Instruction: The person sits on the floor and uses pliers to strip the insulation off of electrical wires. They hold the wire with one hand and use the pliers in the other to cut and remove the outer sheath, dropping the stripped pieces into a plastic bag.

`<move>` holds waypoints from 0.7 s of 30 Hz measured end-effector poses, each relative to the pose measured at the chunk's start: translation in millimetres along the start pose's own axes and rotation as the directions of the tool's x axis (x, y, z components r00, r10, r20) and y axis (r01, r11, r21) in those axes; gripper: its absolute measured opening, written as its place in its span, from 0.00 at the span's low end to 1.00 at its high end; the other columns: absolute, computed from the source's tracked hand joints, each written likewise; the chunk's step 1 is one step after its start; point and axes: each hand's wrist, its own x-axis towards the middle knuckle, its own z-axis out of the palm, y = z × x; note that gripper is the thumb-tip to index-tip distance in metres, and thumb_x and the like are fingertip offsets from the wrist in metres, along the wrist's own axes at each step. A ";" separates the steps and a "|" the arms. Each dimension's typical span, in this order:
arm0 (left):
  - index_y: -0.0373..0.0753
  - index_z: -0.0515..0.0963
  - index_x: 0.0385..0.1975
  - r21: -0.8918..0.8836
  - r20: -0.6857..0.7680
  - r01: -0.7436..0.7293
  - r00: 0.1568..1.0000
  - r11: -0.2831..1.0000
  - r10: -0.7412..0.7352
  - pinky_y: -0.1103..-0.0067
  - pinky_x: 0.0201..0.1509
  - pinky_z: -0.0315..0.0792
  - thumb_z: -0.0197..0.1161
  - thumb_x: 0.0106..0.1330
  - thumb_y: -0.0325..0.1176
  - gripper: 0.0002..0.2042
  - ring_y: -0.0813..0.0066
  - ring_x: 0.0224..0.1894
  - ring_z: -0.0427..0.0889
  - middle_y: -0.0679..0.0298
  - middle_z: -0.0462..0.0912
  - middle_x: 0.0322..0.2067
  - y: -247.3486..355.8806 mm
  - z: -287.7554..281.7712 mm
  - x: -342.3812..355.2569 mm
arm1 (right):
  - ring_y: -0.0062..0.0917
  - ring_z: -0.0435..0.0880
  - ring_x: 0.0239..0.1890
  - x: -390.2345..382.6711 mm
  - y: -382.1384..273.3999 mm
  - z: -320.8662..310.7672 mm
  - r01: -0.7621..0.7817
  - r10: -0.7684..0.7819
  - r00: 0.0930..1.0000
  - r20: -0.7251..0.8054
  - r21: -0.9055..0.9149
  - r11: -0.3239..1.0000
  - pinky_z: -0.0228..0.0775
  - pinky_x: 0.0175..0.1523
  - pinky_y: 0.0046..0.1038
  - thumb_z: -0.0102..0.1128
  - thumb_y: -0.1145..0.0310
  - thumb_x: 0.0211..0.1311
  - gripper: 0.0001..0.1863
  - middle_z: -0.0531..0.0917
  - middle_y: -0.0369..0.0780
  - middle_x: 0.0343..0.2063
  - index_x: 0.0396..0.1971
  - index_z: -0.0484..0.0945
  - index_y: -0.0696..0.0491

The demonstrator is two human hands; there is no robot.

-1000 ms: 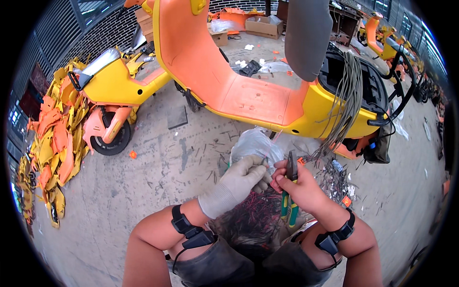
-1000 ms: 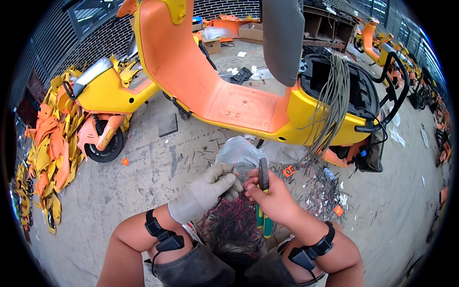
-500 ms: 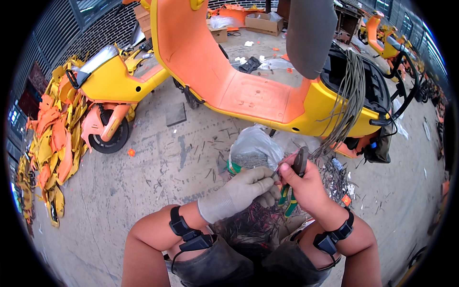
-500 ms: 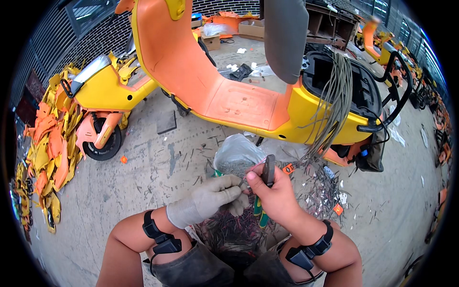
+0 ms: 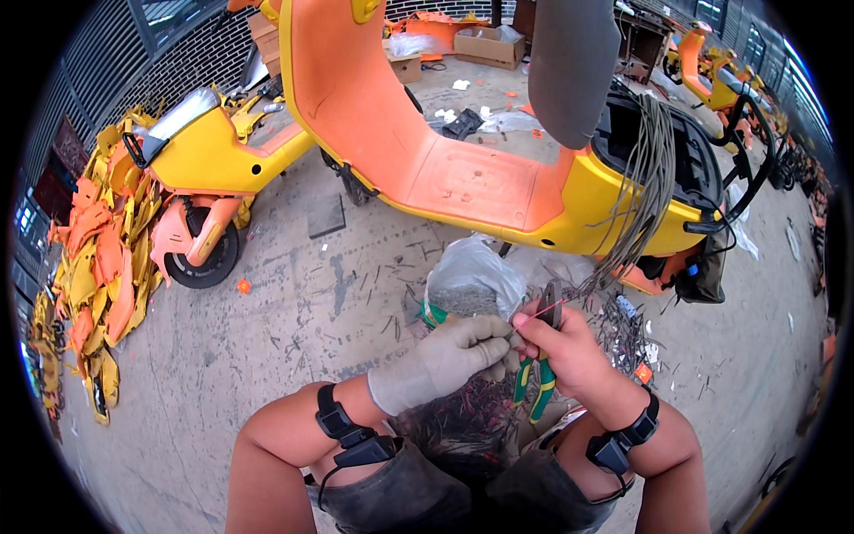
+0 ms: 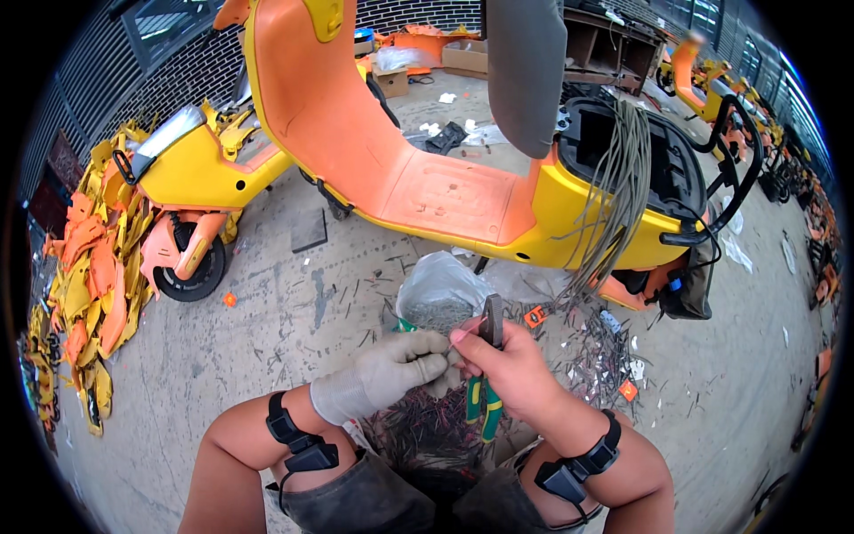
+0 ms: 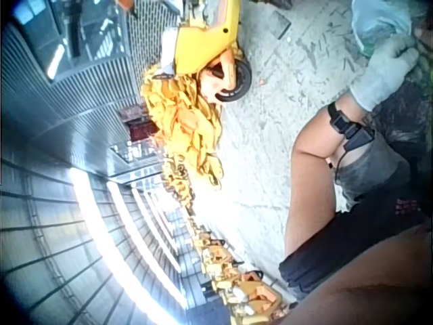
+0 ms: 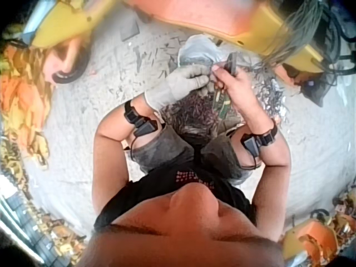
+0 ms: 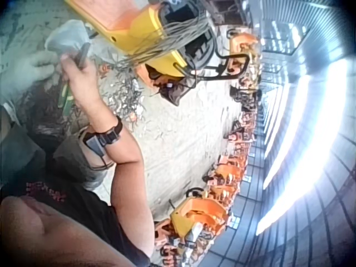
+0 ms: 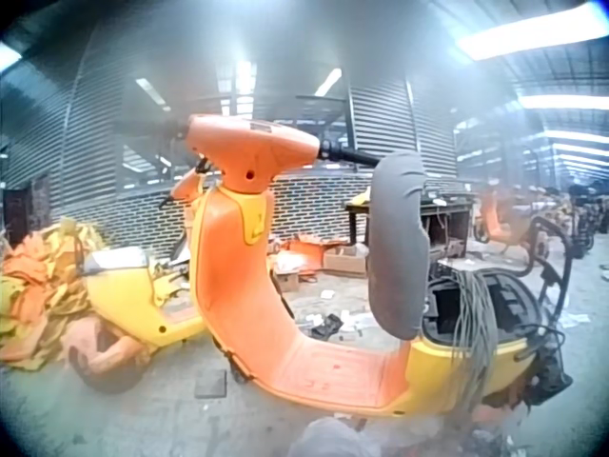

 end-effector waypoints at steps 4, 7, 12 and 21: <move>0.32 0.77 0.47 0.078 -0.025 -0.002 1.000 0.997 0.004 0.79 0.44 0.76 0.50 0.77 0.31 0.11 0.78 0.35 0.81 0.63 0.83 0.35 9.3 3.1 0.0 | 0.15 0.70 0.25 -1.5 0.4 -1.4 -0.059 0.059 0.998 0.005 0.086 0.995 0.66 0.34 0.22 0.64 0.65 0.70 0.09 0.74 0.30 0.23 0.38 0.78 0.56; 0.31 0.77 0.46 0.085 -0.043 0.019 0.999 0.996 -0.015 0.79 0.43 0.76 0.50 0.77 0.32 0.11 0.78 0.34 0.81 0.63 0.83 0.34 11.5 3.2 -1.0 | 0.15 0.71 0.25 -0.5 0.6 -1.8 -0.069 0.066 0.997 0.029 0.094 0.993 0.65 0.34 0.22 0.63 0.65 0.70 0.09 0.74 0.30 0.23 0.39 0.78 0.55; 0.32 0.78 0.42 0.137 -0.061 0.077 0.996 0.988 -0.069 0.79 0.39 0.76 0.51 0.76 0.33 0.11 0.78 0.30 0.80 0.63 0.84 0.32 19.6 2.9 -2.1 | 0.14 0.73 0.28 -1.3 -0.5 -2.8 0.018 -0.013 0.998 0.069 -0.073 0.997 0.69 0.37 0.21 0.63 0.63 0.71 0.11 0.78 0.30 0.27 0.40 0.79 0.57; 0.32 0.76 0.46 0.018 -0.214 0.052 0.976 0.998 -0.047 0.82 0.34 0.73 0.53 0.76 0.31 0.10 0.81 0.28 0.78 0.62 0.84 0.33 20.7 3.6 -4.8 | 0.12 0.76 0.35 6.0 18.0 -13.8 0.168 -0.161 0.985 0.056 -0.167 0.971 0.71 0.40 0.20 0.69 0.65 0.66 0.14 0.81 0.30 0.32 0.45 0.78 0.58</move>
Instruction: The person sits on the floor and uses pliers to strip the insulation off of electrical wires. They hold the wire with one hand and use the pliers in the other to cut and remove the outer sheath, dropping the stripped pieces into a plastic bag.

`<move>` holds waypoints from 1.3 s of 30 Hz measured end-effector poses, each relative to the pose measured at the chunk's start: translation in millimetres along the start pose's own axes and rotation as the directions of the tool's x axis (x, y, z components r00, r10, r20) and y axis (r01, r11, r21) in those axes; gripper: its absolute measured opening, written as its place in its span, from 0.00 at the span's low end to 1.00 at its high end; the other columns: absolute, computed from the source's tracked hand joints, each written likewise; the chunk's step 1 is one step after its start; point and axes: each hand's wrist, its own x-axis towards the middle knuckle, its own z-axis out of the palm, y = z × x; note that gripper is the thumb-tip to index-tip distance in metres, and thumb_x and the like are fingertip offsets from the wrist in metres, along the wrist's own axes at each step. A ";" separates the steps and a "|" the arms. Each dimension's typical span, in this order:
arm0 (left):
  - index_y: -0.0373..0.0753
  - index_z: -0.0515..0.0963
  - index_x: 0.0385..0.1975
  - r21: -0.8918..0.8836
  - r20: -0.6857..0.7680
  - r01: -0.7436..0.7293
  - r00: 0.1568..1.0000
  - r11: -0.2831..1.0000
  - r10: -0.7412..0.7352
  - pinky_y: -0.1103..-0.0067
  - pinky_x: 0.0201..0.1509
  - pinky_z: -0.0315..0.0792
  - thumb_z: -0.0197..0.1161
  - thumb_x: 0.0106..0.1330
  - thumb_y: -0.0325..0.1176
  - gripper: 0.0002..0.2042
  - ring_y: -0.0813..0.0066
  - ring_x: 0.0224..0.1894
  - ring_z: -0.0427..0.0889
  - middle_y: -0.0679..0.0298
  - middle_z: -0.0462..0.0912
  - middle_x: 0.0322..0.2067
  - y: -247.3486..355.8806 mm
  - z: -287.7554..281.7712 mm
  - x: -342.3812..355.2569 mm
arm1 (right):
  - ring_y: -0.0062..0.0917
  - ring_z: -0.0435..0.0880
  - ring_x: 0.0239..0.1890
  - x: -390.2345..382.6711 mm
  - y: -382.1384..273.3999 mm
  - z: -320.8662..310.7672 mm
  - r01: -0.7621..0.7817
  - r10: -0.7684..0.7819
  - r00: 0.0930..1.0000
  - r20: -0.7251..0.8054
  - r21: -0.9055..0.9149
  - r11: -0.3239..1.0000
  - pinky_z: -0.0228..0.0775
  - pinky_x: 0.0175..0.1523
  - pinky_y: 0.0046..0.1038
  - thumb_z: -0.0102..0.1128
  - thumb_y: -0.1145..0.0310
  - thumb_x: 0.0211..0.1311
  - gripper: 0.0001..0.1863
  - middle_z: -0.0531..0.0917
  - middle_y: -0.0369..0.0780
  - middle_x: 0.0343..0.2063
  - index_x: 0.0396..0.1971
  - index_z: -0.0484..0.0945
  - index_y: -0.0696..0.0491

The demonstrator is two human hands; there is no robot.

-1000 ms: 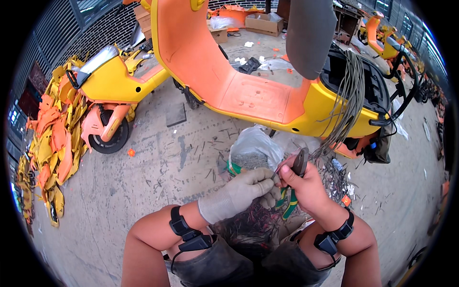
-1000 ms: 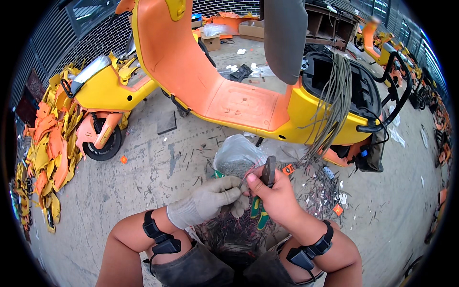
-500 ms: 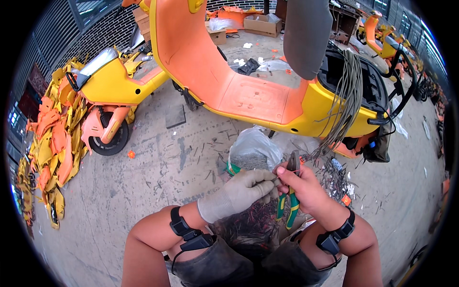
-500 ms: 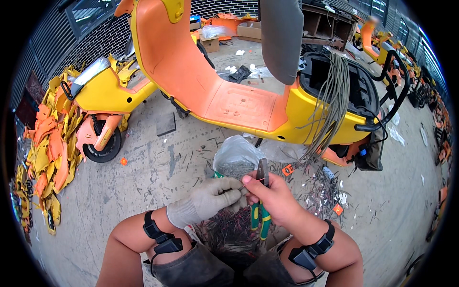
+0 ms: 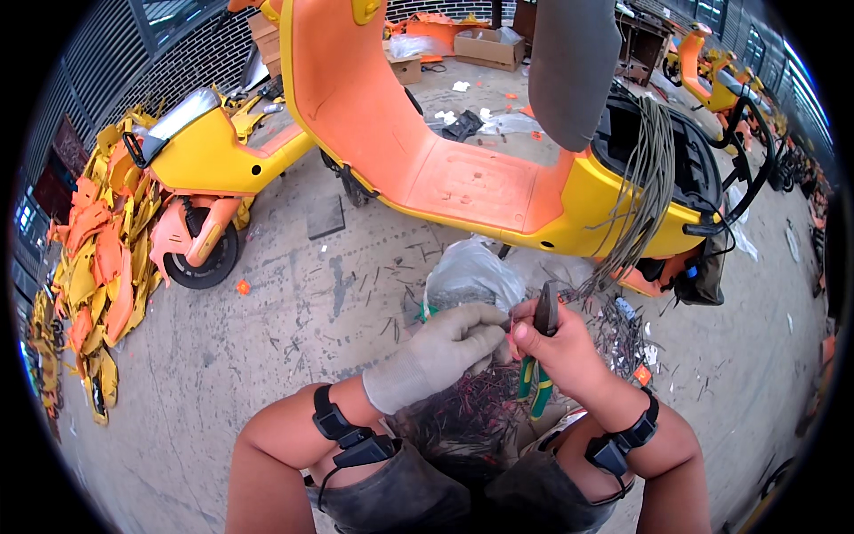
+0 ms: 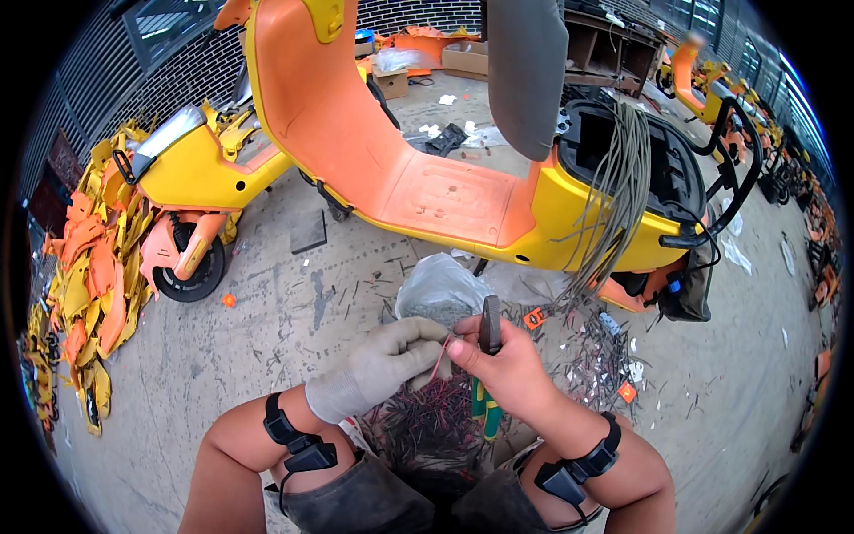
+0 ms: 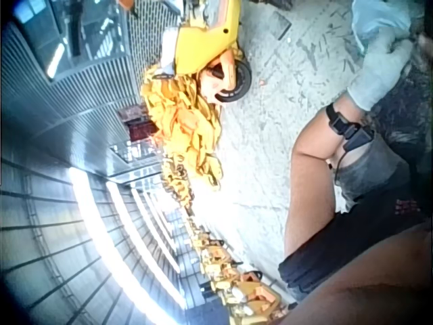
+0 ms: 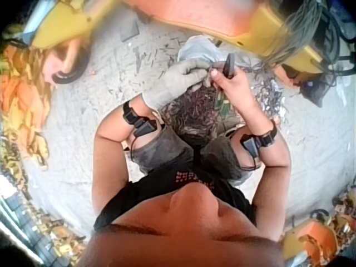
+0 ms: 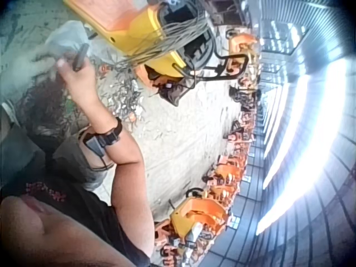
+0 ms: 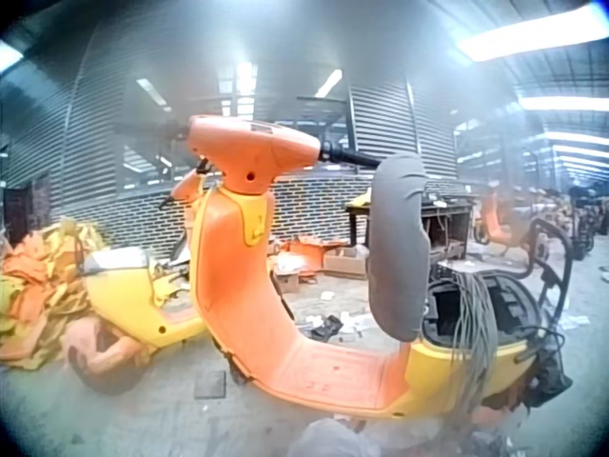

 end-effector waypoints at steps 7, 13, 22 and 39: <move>0.31 0.74 0.51 0.009 -0.114 -0.094 0.989 0.995 0.095 0.82 0.37 0.75 0.55 0.75 0.30 0.11 0.82 0.33 0.79 0.62 0.83 0.36 0.0 -11.6 2.3 | 0.20 0.80 0.43 -7.7 -0.6 1.7 -0.110 0.155 0.980 0.125 -0.304 0.946 0.74 0.53 0.26 0.68 0.72 0.65 0.19 0.83 0.35 0.40 0.53 0.75 0.60; 0.33 0.77 0.49 0.123 -0.055 -0.074 0.995 0.990 0.081 0.81 0.46 0.77 0.58 0.74 0.31 0.10 0.80 0.38 0.81 0.63 0.84 0.37 -6.0 -8.5 1.3 | 0.23 0.81 0.46 -7.2 -7.8 4.7 -0.174 0.271 0.941 0.200 -0.402 0.899 0.73 0.55 0.28 0.66 0.71 0.66 0.19 0.84 0.39 0.43 0.54 0.74 0.59; 0.36 0.80 0.47 0.350 -0.007 -0.097 0.994 0.932 0.106 0.78 0.45 0.76 0.61 0.71 0.34 0.11 0.78 0.38 0.82 0.61 0.85 0.35 -4.9 -2.2 3.3 | 0.23 0.80 0.43 -8.1 -4.5 -1.9 -0.121 0.234 0.953 0.193 -0.465 0.877 0.73 0.52 0.30 0.67 0.69 0.66 0.18 0.84 0.40 0.40 0.52 0.74 0.59; 0.34 0.79 0.45 0.355 -0.005 -0.011 1.000 0.935 0.014 0.81 0.33 0.77 0.58 0.71 0.33 0.10 0.82 0.25 0.82 0.65 0.85 0.30 0.4 1.5 0.1 | 0.34 0.83 0.44 -9.2 -21.9 5.7 -0.118 0.239 0.959 0.151 -0.555 0.823 0.74 0.53 0.33 0.70 0.70 0.61 0.21 0.84 0.46 0.40 0.51 0.75 0.59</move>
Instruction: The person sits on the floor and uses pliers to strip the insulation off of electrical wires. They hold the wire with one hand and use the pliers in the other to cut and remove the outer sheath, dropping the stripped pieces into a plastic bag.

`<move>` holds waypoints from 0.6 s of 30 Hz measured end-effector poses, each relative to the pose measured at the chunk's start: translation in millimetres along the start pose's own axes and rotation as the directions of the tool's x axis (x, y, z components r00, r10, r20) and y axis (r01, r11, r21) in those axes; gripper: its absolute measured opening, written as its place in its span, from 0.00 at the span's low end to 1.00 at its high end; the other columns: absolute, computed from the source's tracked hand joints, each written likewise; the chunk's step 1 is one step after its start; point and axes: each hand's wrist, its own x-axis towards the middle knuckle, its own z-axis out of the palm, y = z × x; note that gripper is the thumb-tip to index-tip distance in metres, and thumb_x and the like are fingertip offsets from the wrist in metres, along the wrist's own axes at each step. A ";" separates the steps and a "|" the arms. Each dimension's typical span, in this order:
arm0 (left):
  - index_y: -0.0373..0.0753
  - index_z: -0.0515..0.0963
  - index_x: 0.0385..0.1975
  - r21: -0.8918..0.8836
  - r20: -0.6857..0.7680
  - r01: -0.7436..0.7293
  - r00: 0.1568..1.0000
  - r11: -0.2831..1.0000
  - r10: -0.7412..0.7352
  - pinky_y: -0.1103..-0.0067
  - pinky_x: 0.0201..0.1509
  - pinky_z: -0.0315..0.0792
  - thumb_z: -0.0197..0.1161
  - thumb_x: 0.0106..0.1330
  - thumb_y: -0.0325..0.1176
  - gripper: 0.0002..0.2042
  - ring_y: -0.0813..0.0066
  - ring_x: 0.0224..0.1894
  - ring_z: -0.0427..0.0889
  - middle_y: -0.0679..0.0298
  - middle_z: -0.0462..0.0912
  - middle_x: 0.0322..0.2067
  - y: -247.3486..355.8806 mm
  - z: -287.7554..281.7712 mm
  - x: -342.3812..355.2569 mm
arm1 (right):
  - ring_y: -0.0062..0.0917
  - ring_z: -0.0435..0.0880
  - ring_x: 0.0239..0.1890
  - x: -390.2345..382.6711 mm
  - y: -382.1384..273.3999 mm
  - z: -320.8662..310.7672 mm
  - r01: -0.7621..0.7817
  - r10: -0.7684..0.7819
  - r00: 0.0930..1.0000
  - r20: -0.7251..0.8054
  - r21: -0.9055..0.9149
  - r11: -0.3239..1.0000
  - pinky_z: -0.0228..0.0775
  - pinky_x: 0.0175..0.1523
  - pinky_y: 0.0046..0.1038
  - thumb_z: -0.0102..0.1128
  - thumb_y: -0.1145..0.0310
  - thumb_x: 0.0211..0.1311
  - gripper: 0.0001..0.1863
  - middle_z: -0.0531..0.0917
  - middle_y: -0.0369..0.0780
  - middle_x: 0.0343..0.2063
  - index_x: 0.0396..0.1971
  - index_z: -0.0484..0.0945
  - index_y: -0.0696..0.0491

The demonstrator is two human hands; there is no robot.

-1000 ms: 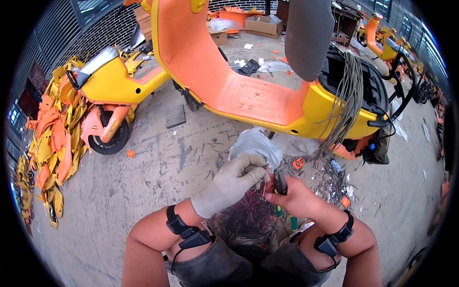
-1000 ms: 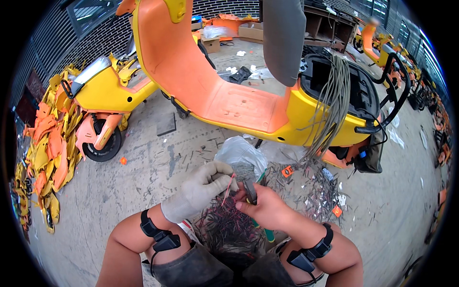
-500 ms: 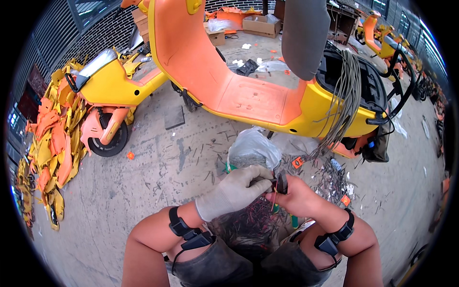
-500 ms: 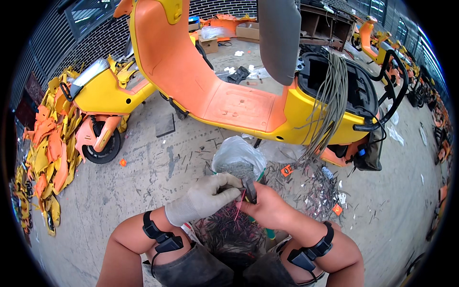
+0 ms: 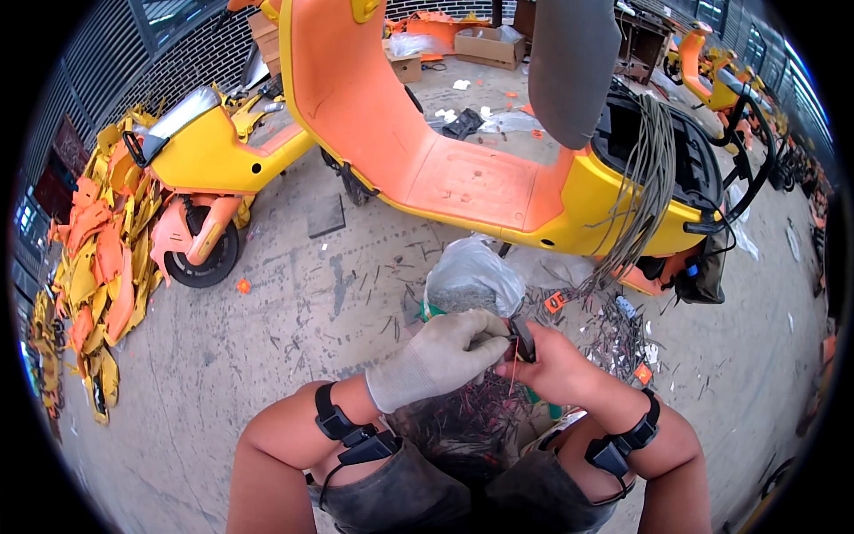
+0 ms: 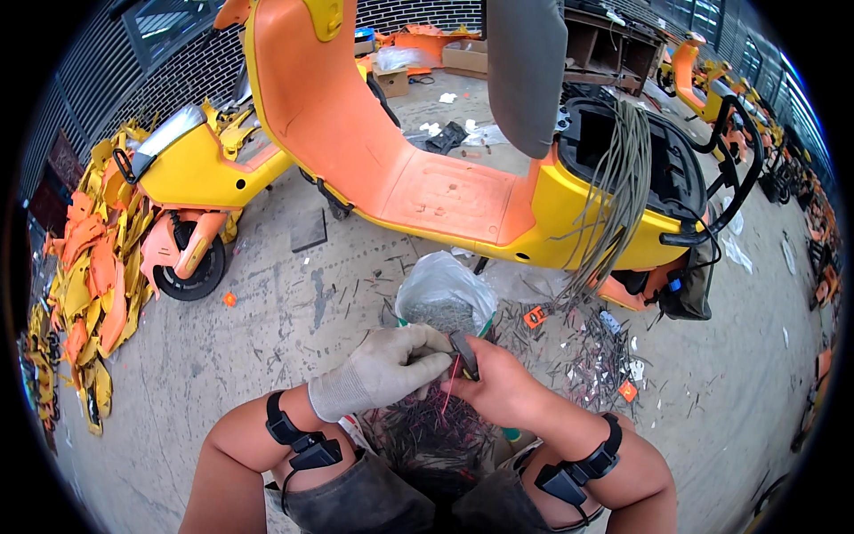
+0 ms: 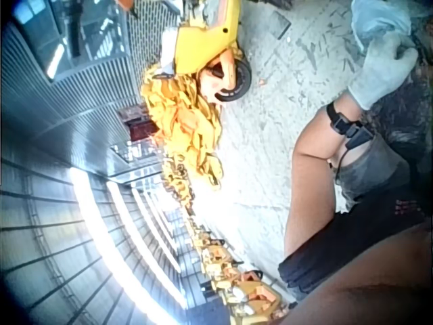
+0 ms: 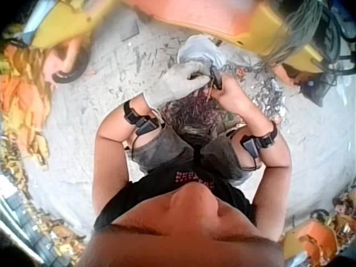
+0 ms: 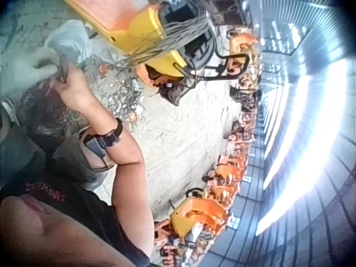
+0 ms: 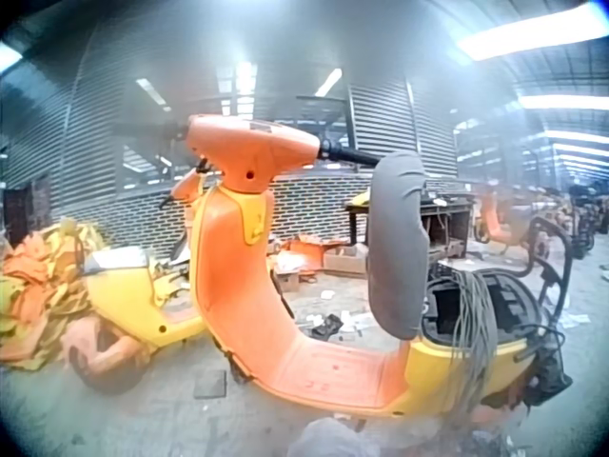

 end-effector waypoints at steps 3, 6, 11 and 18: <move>0.34 0.79 0.44 0.019 0.002 -0.007 1.000 1.000 0.007 0.80 0.34 0.78 0.59 0.70 0.34 0.10 0.81 0.26 0.83 0.63 0.86 0.31 -1.8 0.5 0.4 | 0.39 0.83 0.46 -0.6 -1.6 -0.7 0.001 -0.002 1.000 -0.014 -0.057 0.998 0.74 0.52 0.34 0.69 0.70 0.61 0.20 0.83 0.49 0.40 0.50 0.74 0.60; 0.34 0.78 0.43 0.069 0.001 -0.029 1.000 0.997 0.029 0.77 0.38 0.79 0.59 0.69 0.35 0.11 0.75 0.30 0.85 0.60 0.87 0.32 1.5 -0.9 -0.4 | 0.46 0.83 0.47 -0.4 -1.5 -1.2 0.000 -0.001 1.000 -0.015 -0.082 0.997 0.74 0.53 0.37 0.68 0.71 0.62 0.20 0.83 0.52 0.41 0.51 0.74 0.61; 0.34 0.78 0.43 0.236 0.019 -0.196 0.980 0.952 0.197 0.69 0.45 0.78 0.60 0.68 0.36 0.12 0.58 0.39 0.87 0.54 0.86 0.34 -0.6 -0.1 0.2 | 0.51 0.82 0.49 -1.1 6.0 2.6 0.089 -0.107 0.989 -0.100 -0.178 0.980 0.75 0.53 0.39 0.64 0.73 0.62 0.21 0.83 0.56 0.43 0.53 0.74 0.64; 0.34 0.78 0.39 0.273 0.032 -0.312 0.948 0.910 0.315 0.64 0.43 0.75 0.58 0.71 0.36 0.10 0.49 0.38 0.83 0.49 0.80 0.31 -14.0 6.6 0.7 | 0.47 0.85 0.41 -2.8 6.0 5.3 0.081 -0.091 0.992 -0.084 -0.115 0.990 0.76 0.47 0.38 0.63 0.74 0.63 0.17 0.84 0.53 0.36 0.50 0.76 0.62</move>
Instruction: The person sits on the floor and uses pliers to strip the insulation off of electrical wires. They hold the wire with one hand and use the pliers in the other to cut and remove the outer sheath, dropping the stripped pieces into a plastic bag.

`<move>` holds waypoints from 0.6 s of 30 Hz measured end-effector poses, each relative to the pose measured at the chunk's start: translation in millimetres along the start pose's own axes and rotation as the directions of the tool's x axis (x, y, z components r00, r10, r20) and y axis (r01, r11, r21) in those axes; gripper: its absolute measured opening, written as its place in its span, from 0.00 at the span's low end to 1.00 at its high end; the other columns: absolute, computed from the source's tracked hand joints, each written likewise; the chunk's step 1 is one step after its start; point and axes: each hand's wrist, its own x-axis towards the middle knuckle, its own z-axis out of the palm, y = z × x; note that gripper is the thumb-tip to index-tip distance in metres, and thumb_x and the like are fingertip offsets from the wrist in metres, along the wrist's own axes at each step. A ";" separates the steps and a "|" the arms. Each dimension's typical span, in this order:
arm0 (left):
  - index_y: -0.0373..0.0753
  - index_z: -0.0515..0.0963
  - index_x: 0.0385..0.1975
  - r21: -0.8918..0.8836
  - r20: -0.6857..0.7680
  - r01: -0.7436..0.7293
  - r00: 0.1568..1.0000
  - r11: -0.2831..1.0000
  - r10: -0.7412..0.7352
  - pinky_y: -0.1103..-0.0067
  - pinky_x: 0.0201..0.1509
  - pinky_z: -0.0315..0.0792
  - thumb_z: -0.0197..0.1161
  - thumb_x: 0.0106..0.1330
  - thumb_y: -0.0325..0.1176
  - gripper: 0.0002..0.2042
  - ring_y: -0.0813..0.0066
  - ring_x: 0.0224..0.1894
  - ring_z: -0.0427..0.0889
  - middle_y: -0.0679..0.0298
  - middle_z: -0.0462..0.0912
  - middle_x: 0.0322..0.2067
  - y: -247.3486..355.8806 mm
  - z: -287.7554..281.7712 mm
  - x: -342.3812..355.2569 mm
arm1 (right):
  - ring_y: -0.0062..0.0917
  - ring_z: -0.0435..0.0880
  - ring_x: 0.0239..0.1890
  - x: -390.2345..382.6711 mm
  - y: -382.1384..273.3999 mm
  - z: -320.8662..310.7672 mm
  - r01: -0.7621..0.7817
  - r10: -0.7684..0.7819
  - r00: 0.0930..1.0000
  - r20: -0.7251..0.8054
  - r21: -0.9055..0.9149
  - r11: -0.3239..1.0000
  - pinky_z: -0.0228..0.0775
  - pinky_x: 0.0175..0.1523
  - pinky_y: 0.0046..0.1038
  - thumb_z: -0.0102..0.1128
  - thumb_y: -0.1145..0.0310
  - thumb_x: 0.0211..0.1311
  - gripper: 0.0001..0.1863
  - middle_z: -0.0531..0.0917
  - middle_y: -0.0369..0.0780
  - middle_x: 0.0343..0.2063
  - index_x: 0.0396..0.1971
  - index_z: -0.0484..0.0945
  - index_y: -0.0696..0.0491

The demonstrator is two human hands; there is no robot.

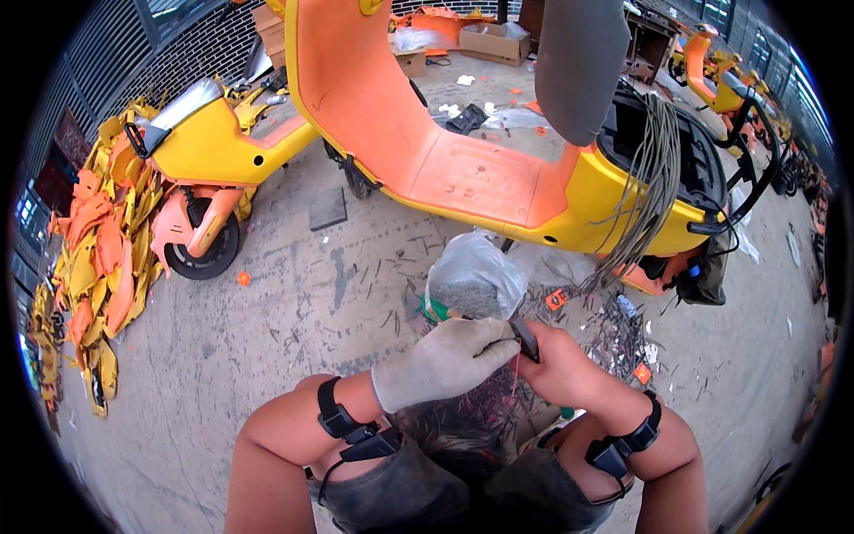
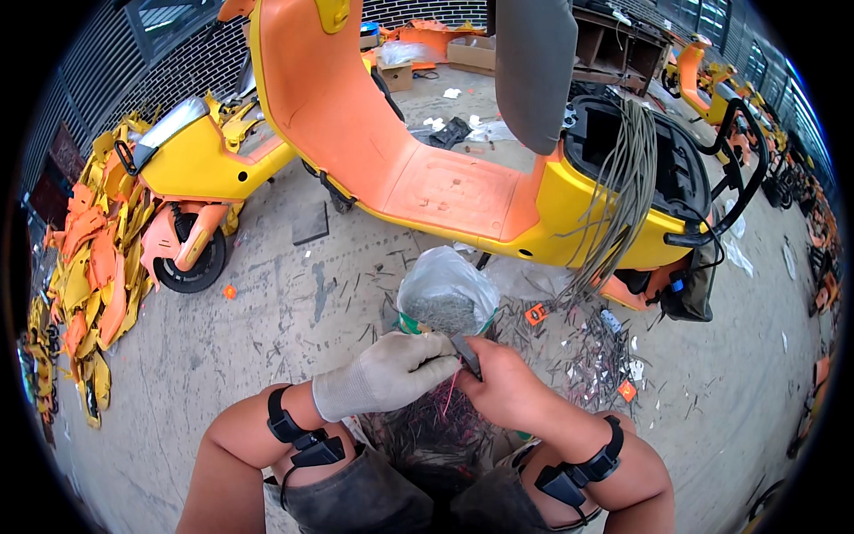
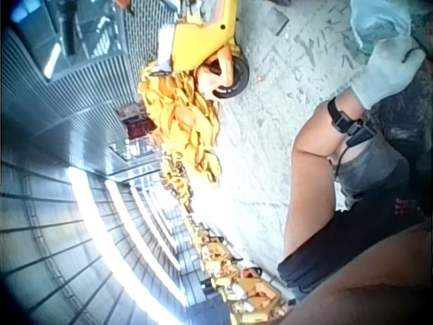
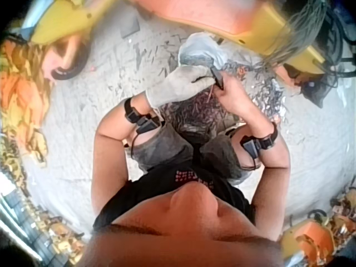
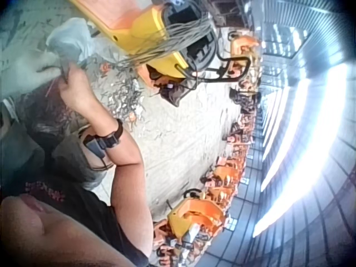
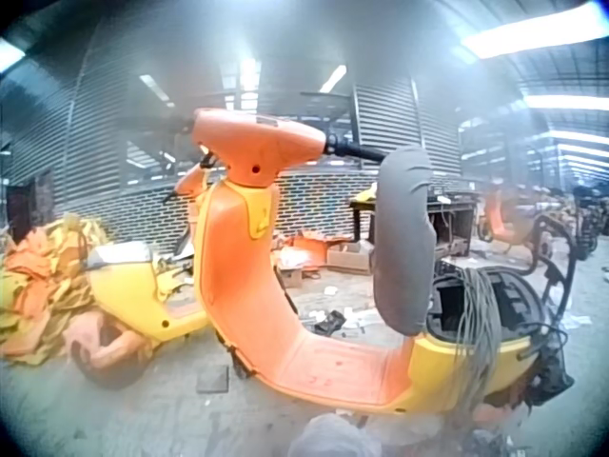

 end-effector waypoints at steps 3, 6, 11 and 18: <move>0.34 0.77 0.38 -0.022 -0.010 -0.104 0.995 0.994 0.104 0.64 0.42 0.74 0.57 0.72 0.35 0.09 0.48 0.36 0.82 0.50 0.79 0.30 -1.9 -2.2 -0.8 | 0.34 0.83 0.34 -1.2 2.4 -1.1 -0.040 0.032 0.997 0.069 0.118 0.992 0.75 0.43 0.34 0.63 0.73 0.64 0.14 0.84 0.47 0.31 0.47 0.77 0.60; 0.34 0.77 0.38 -0.027 0.006 -0.171 0.985 0.985 0.172 0.64 0.42 0.74 0.57 0.72 0.33 0.08 0.49 0.36 0.81 0.52 0.79 0.30 -6.6 -3.2 -0.2 | 0.24 0.77 0.31 -2.1 5.6 -2.7 -0.095 0.064 0.986 0.151 0.206 0.974 0.73 0.40 0.30 0.63 0.72 0.66 0.12 0.82 0.40 0.28 0.46 0.77 0.59; 0.35 0.78 0.40 0.012 0.013 -0.230 0.973 0.973 0.230 0.64 0.43 0.75 0.57 0.72 0.33 0.08 0.50 0.38 0.82 0.52 0.81 0.32 -13.0 -3.5 -1.2 | 0.20 0.76 0.30 -3.1 3.6 -6.4 -0.094 0.039 0.976 0.215 0.253 0.963 0.72 0.39 0.27 0.63 0.72 0.68 0.10 0.80 0.36 0.26 0.45 0.78 0.58; 0.37 0.79 0.46 -0.040 0.066 -0.088 0.994 0.995 0.091 0.66 0.45 0.76 0.57 0.73 0.34 0.10 0.54 0.39 0.84 0.53 0.83 0.35 -8.9 -3.3 -2.7 | 0.18 0.78 0.33 -2.3 2.2 -12.5 -0.098 -0.005 0.959 0.285 0.345 0.933 0.73 0.41 0.25 0.61 0.73 0.70 0.08 0.80 0.34 0.29 0.45 0.79 0.57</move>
